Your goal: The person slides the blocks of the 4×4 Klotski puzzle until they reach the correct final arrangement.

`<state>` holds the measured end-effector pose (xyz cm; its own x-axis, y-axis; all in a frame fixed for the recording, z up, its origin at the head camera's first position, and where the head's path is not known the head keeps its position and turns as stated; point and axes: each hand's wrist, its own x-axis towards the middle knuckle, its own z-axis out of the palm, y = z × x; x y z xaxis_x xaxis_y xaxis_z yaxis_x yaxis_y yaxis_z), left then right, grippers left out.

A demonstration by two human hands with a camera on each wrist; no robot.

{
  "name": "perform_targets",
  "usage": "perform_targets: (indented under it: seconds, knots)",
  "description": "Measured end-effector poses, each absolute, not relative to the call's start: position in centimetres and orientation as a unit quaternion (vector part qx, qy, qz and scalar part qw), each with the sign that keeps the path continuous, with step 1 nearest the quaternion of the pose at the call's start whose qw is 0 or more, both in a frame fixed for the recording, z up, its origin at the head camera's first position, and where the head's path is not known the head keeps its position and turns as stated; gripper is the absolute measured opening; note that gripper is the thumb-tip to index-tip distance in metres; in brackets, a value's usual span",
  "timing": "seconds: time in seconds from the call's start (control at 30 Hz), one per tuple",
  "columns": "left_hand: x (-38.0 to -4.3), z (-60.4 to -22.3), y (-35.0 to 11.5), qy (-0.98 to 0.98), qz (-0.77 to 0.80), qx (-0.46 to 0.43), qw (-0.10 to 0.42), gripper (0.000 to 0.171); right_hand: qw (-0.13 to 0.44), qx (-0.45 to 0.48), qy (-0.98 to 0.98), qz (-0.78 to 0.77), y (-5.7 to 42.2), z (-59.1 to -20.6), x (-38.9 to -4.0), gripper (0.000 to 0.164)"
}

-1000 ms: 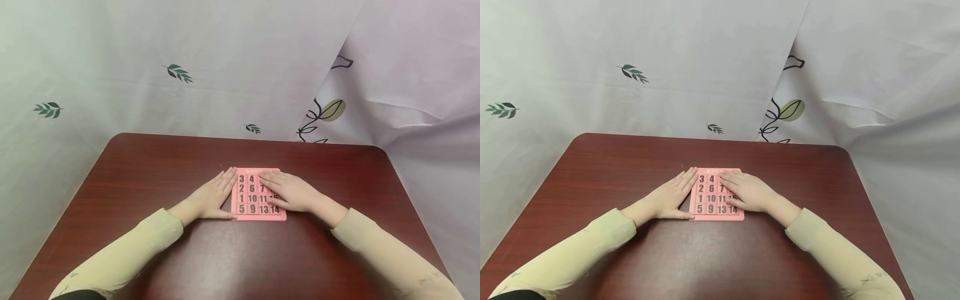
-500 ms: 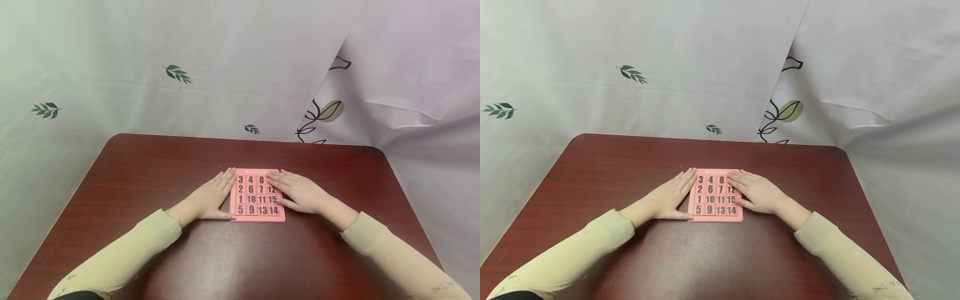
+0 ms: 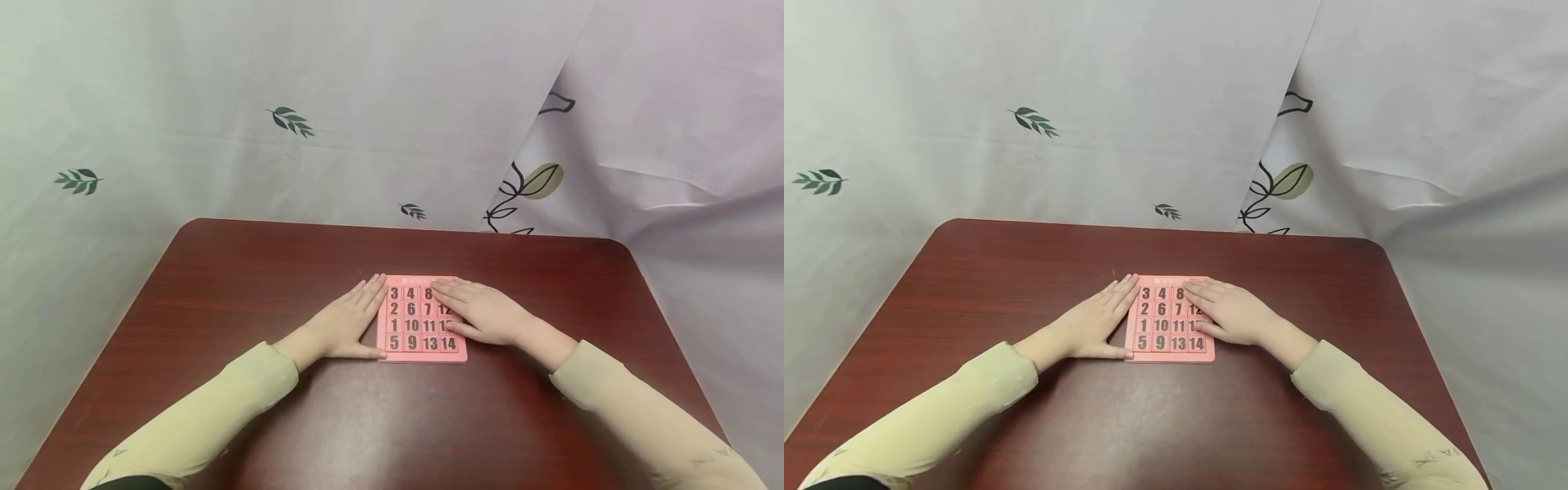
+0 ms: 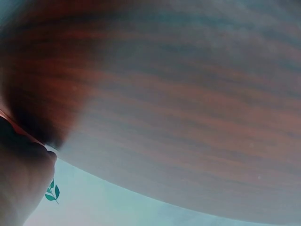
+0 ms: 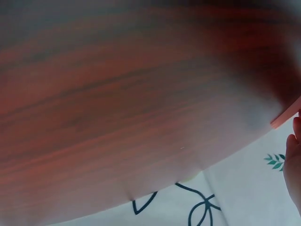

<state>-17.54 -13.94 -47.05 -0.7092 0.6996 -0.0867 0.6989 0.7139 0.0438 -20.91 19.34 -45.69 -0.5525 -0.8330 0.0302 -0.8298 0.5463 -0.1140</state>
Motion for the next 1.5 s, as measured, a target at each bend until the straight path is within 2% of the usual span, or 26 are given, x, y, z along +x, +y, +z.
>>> perform_targets:
  seconds: [0.47,0.93,1.1,1.5]
  knots:
    - [-17.7,-47.3,-14.0,0.926,0.008,0.372,0.057,0.13,0.031,-0.489,0.87,-0.05,17.7,-45.8,-21.6,0.069]
    - [-17.8,-47.1,-14.1,0.925,0.017,0.376,0.061,0.13,0.003,-0.497,0.867,-0.042,20.2,-45.1,-21.7,0.065]
    - [-17.8,-47.2,-14.2,0.921,0.026,0.383,0.064,0.13,-0.01,-0.495,0.867,-0.063,19.8,-45.5,-21.7,0.066]
    - [-18.0,-47.1,-14.3,0.919,0.032,0.386,0.07,0.127,0.055,-0.496,0.866,-0.048,15.3,-45.4,-21.5,0.072]
